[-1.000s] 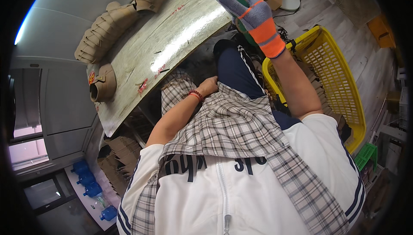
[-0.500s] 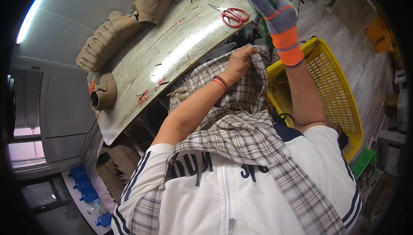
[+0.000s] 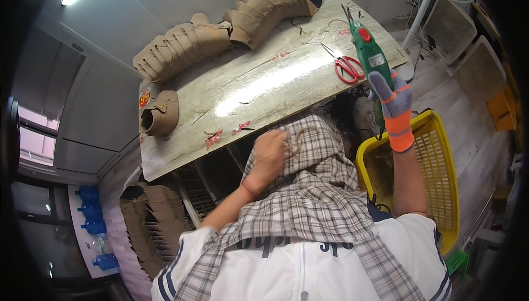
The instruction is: The person assembles shoe parts by cutting internal material with scissors and applying adhesive with a glue gun. They handle multiple shoe components, place them on a table, and move finished pieces into a yellow basket.
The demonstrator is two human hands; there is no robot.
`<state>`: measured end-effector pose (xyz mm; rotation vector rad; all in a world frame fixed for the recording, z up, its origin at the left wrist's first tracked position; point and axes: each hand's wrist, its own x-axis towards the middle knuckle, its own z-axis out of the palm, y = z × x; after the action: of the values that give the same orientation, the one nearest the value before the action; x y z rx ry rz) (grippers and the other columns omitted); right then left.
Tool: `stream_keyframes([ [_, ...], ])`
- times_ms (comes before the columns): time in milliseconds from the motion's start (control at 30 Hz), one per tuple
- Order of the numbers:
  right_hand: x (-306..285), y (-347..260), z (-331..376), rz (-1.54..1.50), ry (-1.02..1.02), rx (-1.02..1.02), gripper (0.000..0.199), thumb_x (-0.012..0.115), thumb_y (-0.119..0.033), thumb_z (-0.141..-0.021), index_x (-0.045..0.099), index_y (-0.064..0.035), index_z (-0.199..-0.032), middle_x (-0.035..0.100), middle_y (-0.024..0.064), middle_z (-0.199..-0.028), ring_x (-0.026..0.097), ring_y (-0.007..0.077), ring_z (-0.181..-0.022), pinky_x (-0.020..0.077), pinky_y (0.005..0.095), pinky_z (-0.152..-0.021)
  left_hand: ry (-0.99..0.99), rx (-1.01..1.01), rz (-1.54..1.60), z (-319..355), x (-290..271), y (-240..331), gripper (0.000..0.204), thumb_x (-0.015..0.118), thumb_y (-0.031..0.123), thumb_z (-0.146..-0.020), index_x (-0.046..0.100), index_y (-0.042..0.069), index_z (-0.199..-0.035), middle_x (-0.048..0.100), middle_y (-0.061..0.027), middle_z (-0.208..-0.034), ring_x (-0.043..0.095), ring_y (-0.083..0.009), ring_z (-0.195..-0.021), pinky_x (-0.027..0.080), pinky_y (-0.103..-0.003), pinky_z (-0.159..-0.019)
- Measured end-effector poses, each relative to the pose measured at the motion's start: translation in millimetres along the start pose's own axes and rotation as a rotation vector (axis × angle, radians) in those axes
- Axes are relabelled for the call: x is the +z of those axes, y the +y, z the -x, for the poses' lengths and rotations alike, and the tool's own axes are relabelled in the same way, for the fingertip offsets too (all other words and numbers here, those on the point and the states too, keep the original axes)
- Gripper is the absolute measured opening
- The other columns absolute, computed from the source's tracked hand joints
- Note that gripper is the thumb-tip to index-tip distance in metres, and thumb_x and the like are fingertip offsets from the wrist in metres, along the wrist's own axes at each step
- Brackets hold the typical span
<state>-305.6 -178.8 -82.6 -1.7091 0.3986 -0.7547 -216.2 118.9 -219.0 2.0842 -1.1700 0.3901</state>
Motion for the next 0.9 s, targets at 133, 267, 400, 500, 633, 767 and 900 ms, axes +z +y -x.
stream_keyframes([
  [133, 12, 13, -3, -0.047, -0.083, 0.112, 0.031, 0.067, -0.036, -0.088, 0.061, -0.0059, -0.089, 0.056, -0.001, -0.065, 0.049, 0.0054, -0.056, 0.0363, 0.0208, -0.052, -0.102, -0.959, -0.013, 155, -42, -43, 0.026, 0.063, 0.017, -0.085, 0.06, 0.001, -0.105, 0.062, -0.0159, -0.097, 0.06, -0.0328, -0.091, 0.047, -0.038, -0.077],
  [267, 29, 27, -7, -0.049, -0.135, 0.145, 0.032, 0.067, -0.037, -0.088, 0.061, -0.0057, -0.089, 0.054, -0.0025, -0.066, 0.049, 0.0053, -0.057, 0.0368, 0.0207, -0.052, 0.094, -0.97, 0.064, 147, -48, -32, 0.021, 0.058, 0.014, -0.089, 0.055, -0.003, -0.077, 0.052, -0.0182, -0.069, 0.053, -0.0285, -0.063, 0.041, -0.037, -0.06],
  [400, 35, 35, -11, -0.107, -0.16, 0.171, 0.035, 0.071, -0.039, -0.085, 0.062, -0.0056, -0.088, 0.054, -0.002, -0.059, 0.043, 0.0039, -0.047, 0.0316, 0.0207, -0.043, 0.457, -0.939, -0.064, 118, -57, -48, 0.02, 0.056, 0.01, -0.089, 0.053, -0.004, -0.076, 0.051, -0.0197, -0.067, 0.049, -0.0312, -0.058, 0.04, -0.038, -0.057],
  [500, 35, 34, -18, -0.125, -0.186, 0.186, 0.034, 0.071, -0.038, -0.085, 0.061, -0.0052, -0.088, 0.055, -0.0022, -0.062, 0.047, 0.004, -0.052, 0.0343, 0.0208, -0.047, 0.552, -0.771, -0.216, 55, -87, -61, 0.017, 0.054, 0.009, -0.088, 0.055, -0.004, -0.076, 0.054, -0.0192, -0.069, 0.051, -0.033, -0.061, 0.042, -0.038, -0.058],
  [633, 29, 35, -16, -0.114, -0.173, 0.159, 0.031, 0.069, -0.035, -0.087, 0.061, -0.0053, -0.088, 0.055, -0.0025, -0.064, 0.049, 0.0041, -0.055, 0.0359, 0.021, -0.05, 0.285, -0.561, -0.402, 19, -104, -45, 0.019, 0.055, 0.014, -0.088, 0.059, -0.001, -0.077, 0.059, -0.0181, -0.072, 0.058, -0.0367, -0.068, 0.047, -0.041, -0.06],
  [767, 27, 59, -15, -0.182, -0.146, 0.183, 0.029, 0.069, -0.034, -0.088, 0.061, -0.0065, -0.086, 0.054, -0.003, -0.062, 0.045, 0.0034, -0.051, 0.0324, 0.0206, -0.046, -0.112, -0.738, -0.464, 2, -112, -48, 0.027, 0.054, 0.022, -0.094, 0.068, 0.001, -0.084, 0.065, -0.0178, -0.079, 0.063, -0.0305, -0.072, 0.049, -0.036, -0.066],
  [900, 25, 60, -8, -0.168, -0.126, 0.261, 0.028, 0.07, -0.033, -0.087, 0.06, -0.0071, -0.084, 0.053, -0.0033, -0.06, 0.04, 0.0018, -0.046, 0.0288, 0.0208, -0.042, 0.408, -0.588, 0.388, -72, -81, -105, 0.03, 0.053, 0.02, -0.097, 0.069, -0.005, -0.091, 0.069, -0.0086, -0.084, 0.062, -0.0133, -0.075, 0.049, -0.027, -0.069],
])
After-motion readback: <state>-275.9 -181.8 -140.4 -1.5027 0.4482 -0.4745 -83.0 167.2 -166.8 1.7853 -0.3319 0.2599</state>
